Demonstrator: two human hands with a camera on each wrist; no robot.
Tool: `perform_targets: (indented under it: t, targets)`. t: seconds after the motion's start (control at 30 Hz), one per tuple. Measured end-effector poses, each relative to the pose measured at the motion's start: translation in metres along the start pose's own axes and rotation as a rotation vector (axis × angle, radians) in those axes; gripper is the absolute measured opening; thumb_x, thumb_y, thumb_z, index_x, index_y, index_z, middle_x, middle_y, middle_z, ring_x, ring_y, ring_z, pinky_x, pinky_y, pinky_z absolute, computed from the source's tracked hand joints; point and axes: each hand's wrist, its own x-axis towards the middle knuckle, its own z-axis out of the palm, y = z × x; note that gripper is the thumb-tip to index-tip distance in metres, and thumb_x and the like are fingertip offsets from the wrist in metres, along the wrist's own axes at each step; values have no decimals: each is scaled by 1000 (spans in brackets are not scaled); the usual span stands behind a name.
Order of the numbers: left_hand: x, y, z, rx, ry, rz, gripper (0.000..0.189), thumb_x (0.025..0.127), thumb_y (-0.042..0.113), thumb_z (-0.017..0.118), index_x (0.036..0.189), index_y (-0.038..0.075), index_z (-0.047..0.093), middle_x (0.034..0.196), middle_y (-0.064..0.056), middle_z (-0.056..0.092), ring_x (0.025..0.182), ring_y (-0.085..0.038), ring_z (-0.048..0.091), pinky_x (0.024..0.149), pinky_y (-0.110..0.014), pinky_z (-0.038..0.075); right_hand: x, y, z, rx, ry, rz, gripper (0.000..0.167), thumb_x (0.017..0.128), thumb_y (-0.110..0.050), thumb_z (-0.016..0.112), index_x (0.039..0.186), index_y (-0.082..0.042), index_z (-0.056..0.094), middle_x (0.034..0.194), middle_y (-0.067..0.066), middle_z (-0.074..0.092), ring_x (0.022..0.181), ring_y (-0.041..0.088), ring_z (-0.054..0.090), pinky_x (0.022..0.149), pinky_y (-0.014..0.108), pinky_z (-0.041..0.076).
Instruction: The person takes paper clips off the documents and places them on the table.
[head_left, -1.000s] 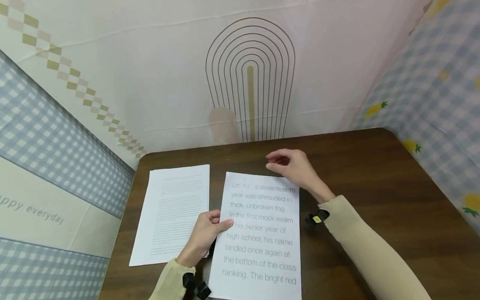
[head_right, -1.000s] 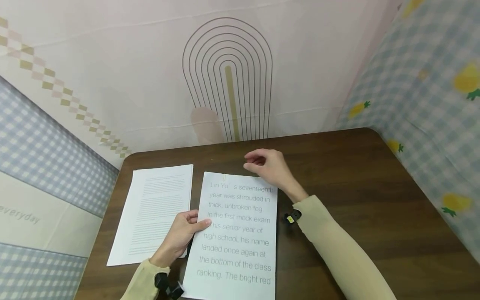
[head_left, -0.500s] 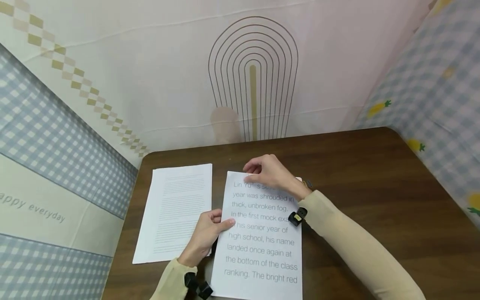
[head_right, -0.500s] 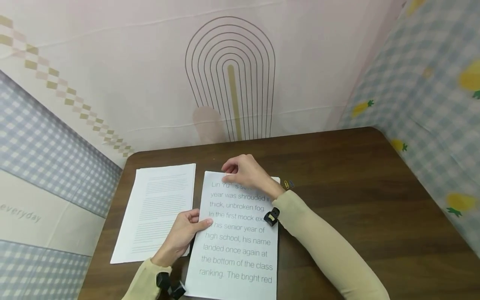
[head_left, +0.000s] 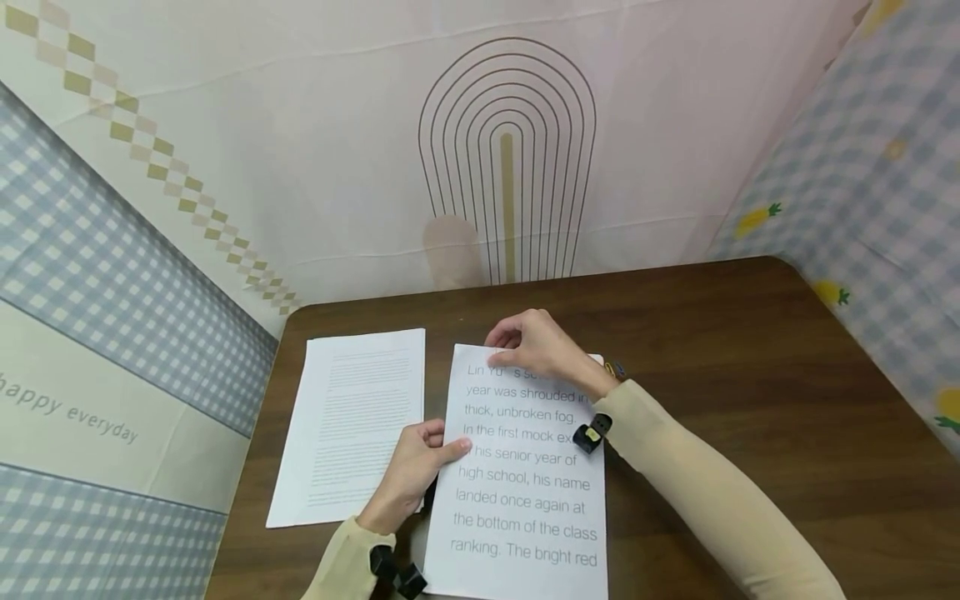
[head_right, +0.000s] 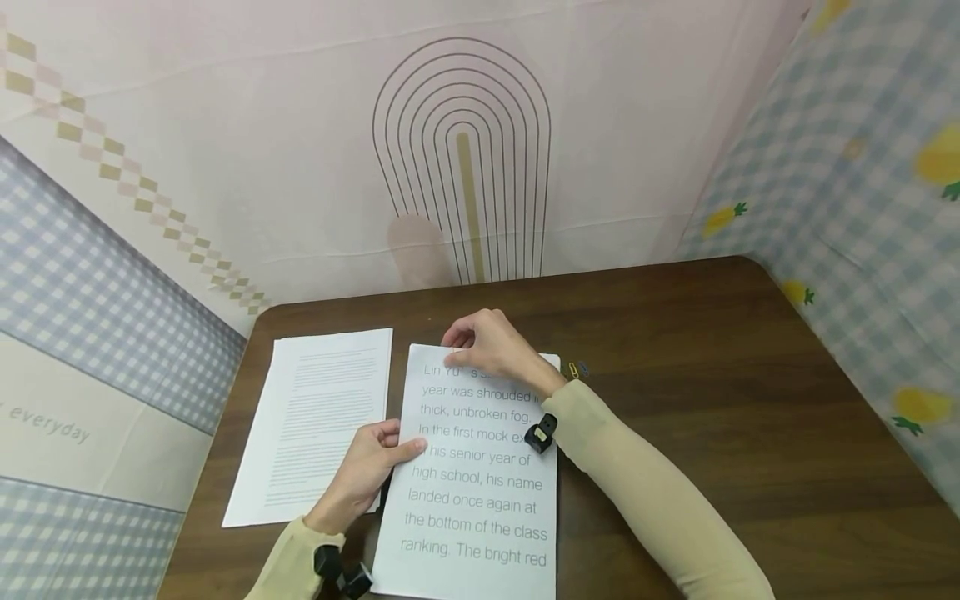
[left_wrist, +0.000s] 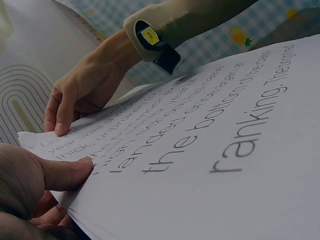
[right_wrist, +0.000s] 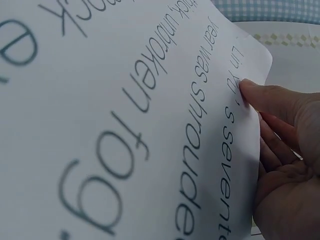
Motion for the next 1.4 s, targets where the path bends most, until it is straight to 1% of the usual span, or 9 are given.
perform_targets:
  t: [0.23,0.47,0.53,0.7,0.87,1.0,1.17,1.3,1.4]
  targets:
    - [-1,-2,0,1,6,0,28,98,2,77,123,-10,72,99,-17,84,80,-20,83,72,-32,69,0,3,-3,60,-63,60,21,93,-11,87,113,-10,81,104,5,82,92,17,75,80,28,61]
    - [-2,-2,1,11,12,2,27,97,2,77,121,-12,72,95,-14,83,77,-18,82,70,-30,69,-1,7,-4,90,-97,126,17,93,-11,87,109,-8,83,100,9,81,79,16,72,67,26,60]
    - [-2,-3,1,19,13,1,27,97,2,77,120,-11,72,95,-13,83,77,-18,82,70,-30,69,-1,8,-4,101,-101,141,17,92,-10,87,108,-8,83,99,9,81,77,16,72,66,26,60]
    - [-2,-4,2,15,9,-10,28,98,2,77,122,-11,71,96,-13,83,79,-18,82,72,-30,69,-2,10,-4,108,-106,144,18,92,-10,87,110,-6,83,101,11,81,75,16,72,66,25,61]
    - [-2,-4,3,-2,-5,-17,29,99,2,76,124,-11,70,98,-13,83,80,-18,82,73,-31,69,-2,11,-4,110,-102,162,19,92,-10,87,110,-6,83,101,11,81,76,17,73,66,26,61]
    - [-3,-4,3,-3,-15,-12,30,99,2,75,125,-11,70,100,-15,83,81,-18,82,73,-30,69,-2,13,-5,138,-88,188,17,93,-9,86,110,-8,83,100,10,81,76,16,72,66,26,60]
    - [-2,-4,3,1,-22,-9,30,99,2,76,125,-12,70,100,-16,83,81,-19,82,72,-29,69,-4,15,-5,159,-56,181,16,94,-9,84,110,-9,84,99,9,82,76,16,72,66,26,59]
    - [-2,-4,4,4,-19,-13,29,98,2,76,124,-11,70,97,-14,83,80,-18,82,72,-29,69,-6,18,-6,161,-23,165,18,96,-10,82,114,-8,85,104,11,83,77,16,73,66,26,60]
    - [-2,-5,5,8,-26,-10,29,98,2,77,123,-12,70,96,-13,83,79,-18,82,72,-29,69,-7,20,-9,171,14,175,20,98,-14,80,118,-11,84,111,10,83,80,17,73,68,27,59]
